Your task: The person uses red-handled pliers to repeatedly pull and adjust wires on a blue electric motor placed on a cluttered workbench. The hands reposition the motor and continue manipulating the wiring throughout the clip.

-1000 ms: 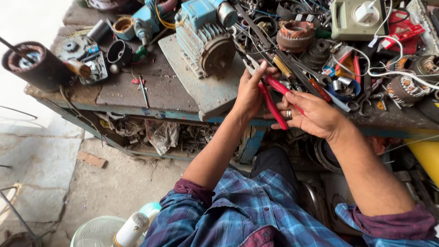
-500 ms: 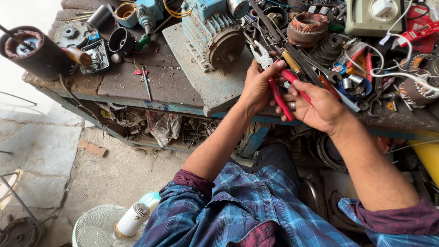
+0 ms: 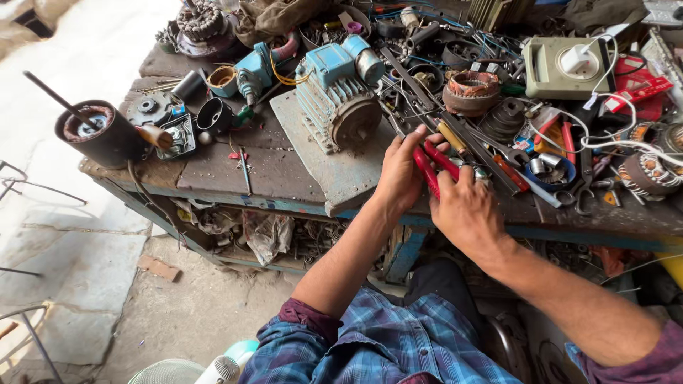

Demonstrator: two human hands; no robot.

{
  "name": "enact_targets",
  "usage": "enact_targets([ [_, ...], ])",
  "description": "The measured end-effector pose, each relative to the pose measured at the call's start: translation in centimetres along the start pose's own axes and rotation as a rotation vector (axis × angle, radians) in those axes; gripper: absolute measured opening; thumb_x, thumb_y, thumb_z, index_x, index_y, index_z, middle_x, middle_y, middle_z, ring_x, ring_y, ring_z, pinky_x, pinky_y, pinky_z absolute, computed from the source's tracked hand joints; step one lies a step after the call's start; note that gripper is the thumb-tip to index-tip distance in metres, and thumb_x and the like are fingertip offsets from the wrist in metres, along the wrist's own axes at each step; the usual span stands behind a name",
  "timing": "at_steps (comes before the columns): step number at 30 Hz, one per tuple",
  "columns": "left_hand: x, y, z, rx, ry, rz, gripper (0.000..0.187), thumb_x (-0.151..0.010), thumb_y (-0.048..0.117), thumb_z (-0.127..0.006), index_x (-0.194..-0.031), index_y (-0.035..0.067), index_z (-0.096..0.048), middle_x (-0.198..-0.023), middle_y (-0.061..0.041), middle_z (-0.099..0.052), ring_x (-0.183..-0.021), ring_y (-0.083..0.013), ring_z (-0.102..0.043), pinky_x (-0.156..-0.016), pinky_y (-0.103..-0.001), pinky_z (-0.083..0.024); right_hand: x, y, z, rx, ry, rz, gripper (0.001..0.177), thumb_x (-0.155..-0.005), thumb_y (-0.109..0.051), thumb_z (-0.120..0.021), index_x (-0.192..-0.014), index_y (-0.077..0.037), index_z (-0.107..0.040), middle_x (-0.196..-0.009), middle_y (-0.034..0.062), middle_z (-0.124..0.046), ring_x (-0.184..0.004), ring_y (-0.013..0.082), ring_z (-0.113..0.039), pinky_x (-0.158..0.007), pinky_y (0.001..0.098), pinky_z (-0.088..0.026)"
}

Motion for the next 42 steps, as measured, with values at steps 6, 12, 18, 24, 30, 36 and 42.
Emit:
enact_targets([
  [6,-1.9,-0.8,-0.8,0.132,0.016,-0.024,0.022,-0.102,0.023,-0.064,-0.098,0.009,-0.048,-0.079,-0.004,-0.057,-0.07,-0.0196,-0.06,-0.068,-0.042,-0.057,0.1,0.1,0.7,-0.104,-0.033,0.011,0.047,-0.083,-0.035,-0.077,-0.114,-0.002,-0.063,-0.108,0.0238,-0.059,-0.089,0.044,-0.068,-0.076,0.0534,-0.056],
  [12,-3.2,-1.9,-0.9,0.147,0.055,-0.11,0.025,-0.107,0.029,-0.057,-0.094,0.01,-0.049,-0.074,-0.004,-0.053,-0.062,-0.0168,-0.054,-0.061,-0.039,-0.053,-1.2,4.5,1.0,-0.471,-0.155,-0.152,0.057,-0.079,-0.045,-0.079,-0.111,-0.002,-0.059,-0.108,0.0219,-0.067,-0.093,0.0352,-0.07,-0.083,0.05,-0.058],
  [18,-3.0,-1.9,-1.3,0.177,0.009,-0.103,0.03,-0.107,0.032,-0.06,-0.093,0.008,-0.048,-0.074,-0.002,-0.052,-0.063,-0.0154,-0.054,-0.064,-0.039,-0.054,-2.8,9.0,-1.0,-1.756,-0.495,-0.32,0.041,-0.1,-0.05,-0.06,-0.107,-0.01,-0.055,-0.114,0.0236,-0.069,-0.095,0.0317,-0.07,-0.079,0.0475,-0.057],
  [24,-2.3,-1.6,-1.1,0.16,-0.088,-0.133,0.032,-0.107,0.033,-0.068,-0.099,0.006,-0.052,-0.076,-0.001,-0.051,-0.066,-0.0141,-0.053,-0.068,-0.036,-0.053,-1.6,6.3,-2.6,-2.216,-0.752,-0.141,0.037,-0.103,-0.047,-0.055,-0.104,-0.011,-0.058,-0.1,0.015,-0.063,-0.097,0.0441,-0.07,-0.08,0.056,-0.059],
  [30,-2.5,-1.9,0.4,0.231,-0.183,-0.097,0.034,-0.104,0.035,-0.068,-0.108,0.005,-0.055,-0.077,0.0,-0.052,-0.067,-0.0126,-0.055,-0.068,-0.036,-0.054,-1.1,5.6,-4.0,-2.182,-0.827,-0.226,0.047,-0.106,-0.052,-0.046,-0.08,-0.012,-0.049,-0.103,0.0271,-0.066,-0.089,0.0342,-0.063,-0.075,0.0442,-0.052],
  [36,-2.7,-2.2,0.9,0.113,-0.196,-0.169,0.048,-0.107,0.042,-0.066,-0.124,-0.001,-0.056,-0.092,-0.007,-0.064,-0.081,-0.0169,-0.066,-0.082,-0.037,-0.059,-1.6,6.0,-4.3,-2.022,-0.705,-0.275,0.047,-0.11,-0.049,-0.049,-0.079,-0.013,-0.048,-0.095,0.0252,-0.064,-0.081,0.0319,-0.063,-0.069,0.0438,-0.052],
  [42,-1.5,-0.9,0.4,-0.046,0.143,-0.12,0.05,-0.096,0.048,-0.061,-0.12,0.006,-0.05,-0.097,-0.009,-0.068,-0.083,-0.0163,-0.072,-0.075,-0.033,-0.06,-0.3,1.8,0.2,-0.188,0.043,-0.01,0.044,-0.101,-0.044,-0.061,-0.102,-0.001,-0.066,-0.092,0.0269,-0.066,-0.076,0.0455,-0.07,-0.063,0.053,-0.057],
])
Point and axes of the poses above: each hand's wrist, its own x-axis away from the middle knuckle, its own z-axis out of the back of the hand, y = z × x, the point moved 2 cm from there along -x, towards the middle knuckle
